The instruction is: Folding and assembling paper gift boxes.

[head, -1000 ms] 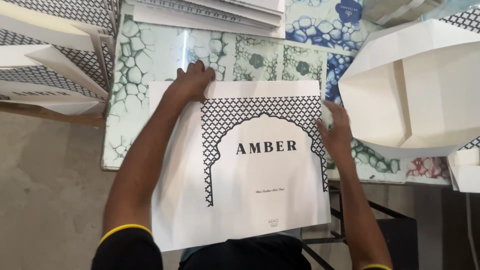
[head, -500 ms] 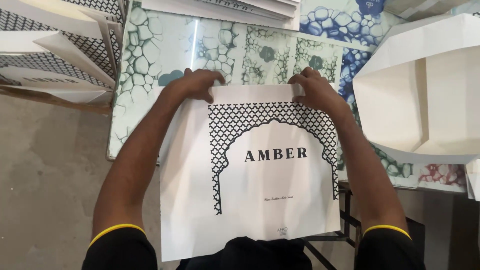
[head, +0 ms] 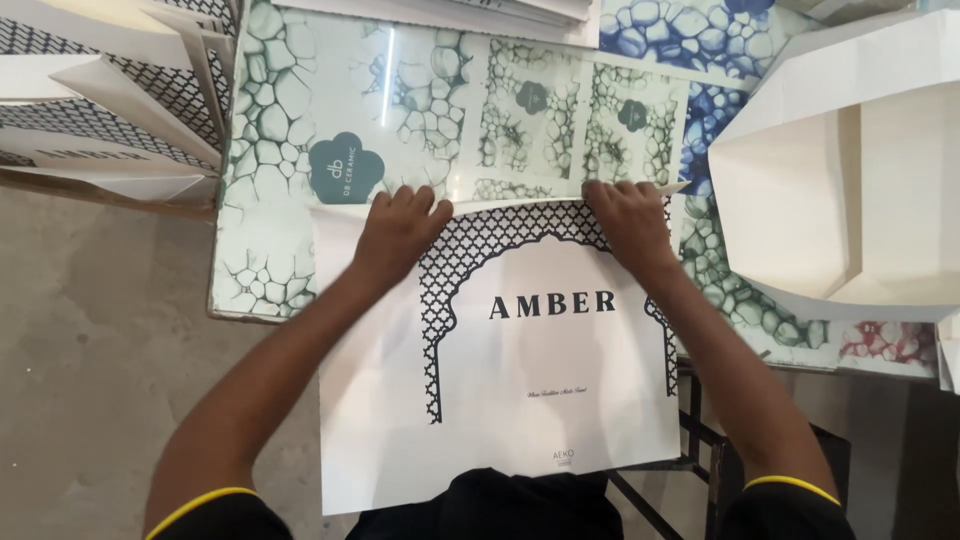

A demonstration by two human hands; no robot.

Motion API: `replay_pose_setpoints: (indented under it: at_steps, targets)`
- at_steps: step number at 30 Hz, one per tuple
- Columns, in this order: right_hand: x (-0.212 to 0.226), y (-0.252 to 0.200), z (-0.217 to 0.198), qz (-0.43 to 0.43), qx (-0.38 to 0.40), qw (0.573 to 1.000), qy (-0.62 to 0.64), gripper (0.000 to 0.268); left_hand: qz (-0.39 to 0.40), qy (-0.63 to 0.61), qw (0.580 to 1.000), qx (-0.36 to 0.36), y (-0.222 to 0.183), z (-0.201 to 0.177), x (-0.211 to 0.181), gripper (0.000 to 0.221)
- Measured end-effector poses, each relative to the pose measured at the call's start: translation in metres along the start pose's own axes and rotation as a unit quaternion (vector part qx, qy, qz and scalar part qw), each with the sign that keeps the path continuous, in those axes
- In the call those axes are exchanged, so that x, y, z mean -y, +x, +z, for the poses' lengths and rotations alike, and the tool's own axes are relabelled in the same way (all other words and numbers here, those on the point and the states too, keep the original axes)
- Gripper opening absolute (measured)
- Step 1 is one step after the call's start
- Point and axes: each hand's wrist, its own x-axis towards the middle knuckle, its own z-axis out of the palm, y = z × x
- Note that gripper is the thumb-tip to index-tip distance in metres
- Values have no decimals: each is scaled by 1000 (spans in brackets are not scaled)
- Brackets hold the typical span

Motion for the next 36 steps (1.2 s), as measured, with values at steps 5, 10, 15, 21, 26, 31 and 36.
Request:
replay_pose_setpoints:
  at_steps: [5,10,15,21,26,31,36]
  targets:
    - [16,-28,21,-25,-109,993,-28,42,-75,-89,993,-25,-9,-21,-30,58]
    - [24,-40,28,-6,-97,995,-17,73,-61,-63,996,-5,-16,-11,-26,76]
    - [-22,-48,29,-6,-37,998,54,84,-10,-80,995,63,-35,-11,11,81]
    - [-22,-52,19,51,-55,993,95,95,-53,-92,994,19,-54,-24,32,79]
    - [-15,-56,16,75,-59,992,80,101,-45,-68,997,16,-50,-25,37,78]
    - [-7,-37,-18,127,-58,988,61,78,-47,-2,997,-67,-36,-29,28,67]
    - [-19,-7,-32,165,-28,958,232,41,-44,24,993,-105,10,-16,-29,61]
